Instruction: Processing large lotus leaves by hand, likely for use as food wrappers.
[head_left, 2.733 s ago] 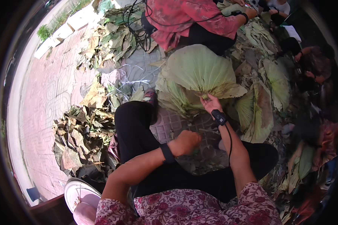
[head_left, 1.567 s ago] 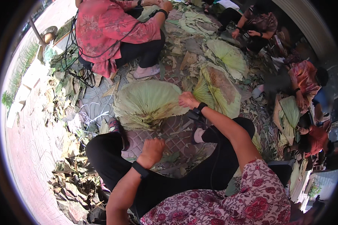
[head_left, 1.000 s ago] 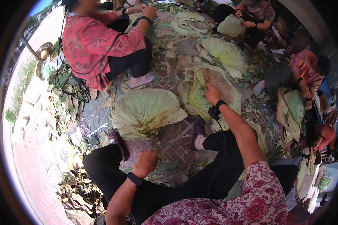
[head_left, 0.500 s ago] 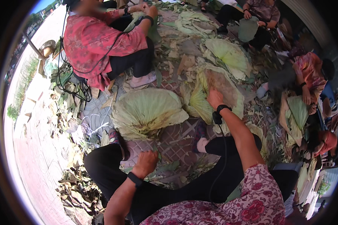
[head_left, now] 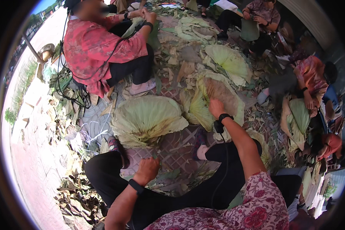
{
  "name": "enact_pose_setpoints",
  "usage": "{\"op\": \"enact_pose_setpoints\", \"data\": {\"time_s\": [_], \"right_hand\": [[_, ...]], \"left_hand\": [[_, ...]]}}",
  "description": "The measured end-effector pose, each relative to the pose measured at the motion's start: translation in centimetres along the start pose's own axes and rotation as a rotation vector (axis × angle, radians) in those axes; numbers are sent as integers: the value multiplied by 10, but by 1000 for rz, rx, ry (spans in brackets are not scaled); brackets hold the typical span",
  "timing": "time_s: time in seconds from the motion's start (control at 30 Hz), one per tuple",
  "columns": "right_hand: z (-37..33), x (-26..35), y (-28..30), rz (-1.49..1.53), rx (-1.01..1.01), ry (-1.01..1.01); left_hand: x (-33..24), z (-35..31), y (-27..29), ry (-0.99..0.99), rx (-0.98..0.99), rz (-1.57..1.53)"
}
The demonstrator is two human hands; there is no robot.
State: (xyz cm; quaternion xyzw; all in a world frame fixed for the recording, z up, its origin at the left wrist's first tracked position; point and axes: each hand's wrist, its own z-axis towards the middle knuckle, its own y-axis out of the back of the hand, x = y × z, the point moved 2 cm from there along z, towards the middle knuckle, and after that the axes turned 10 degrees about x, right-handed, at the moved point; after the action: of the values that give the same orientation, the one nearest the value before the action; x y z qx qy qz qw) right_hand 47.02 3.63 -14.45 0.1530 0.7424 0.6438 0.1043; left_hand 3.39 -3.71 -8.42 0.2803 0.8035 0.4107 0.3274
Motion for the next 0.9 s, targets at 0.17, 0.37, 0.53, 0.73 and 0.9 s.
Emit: {"op": "enact_pose_setpoints", "data": {"time_s": [0.17,0.37,0.53,0.73,0.9], "right_hand": [[-9,-11,0,187,166,79],[-51,70,64,1055,414,124],[-76,103,115,1467,453,117],[-102,124,120,2102,463,147],[-106,140,109,2105,469,68]], "left_hand": [[-7,5,2,-63,-65,10],[4,0,-3,-61,-153,22],[16,4,5,9,-225,-6],[29,4,27,86,-480,-312],[50,12,20,119,-524,-891]]}}
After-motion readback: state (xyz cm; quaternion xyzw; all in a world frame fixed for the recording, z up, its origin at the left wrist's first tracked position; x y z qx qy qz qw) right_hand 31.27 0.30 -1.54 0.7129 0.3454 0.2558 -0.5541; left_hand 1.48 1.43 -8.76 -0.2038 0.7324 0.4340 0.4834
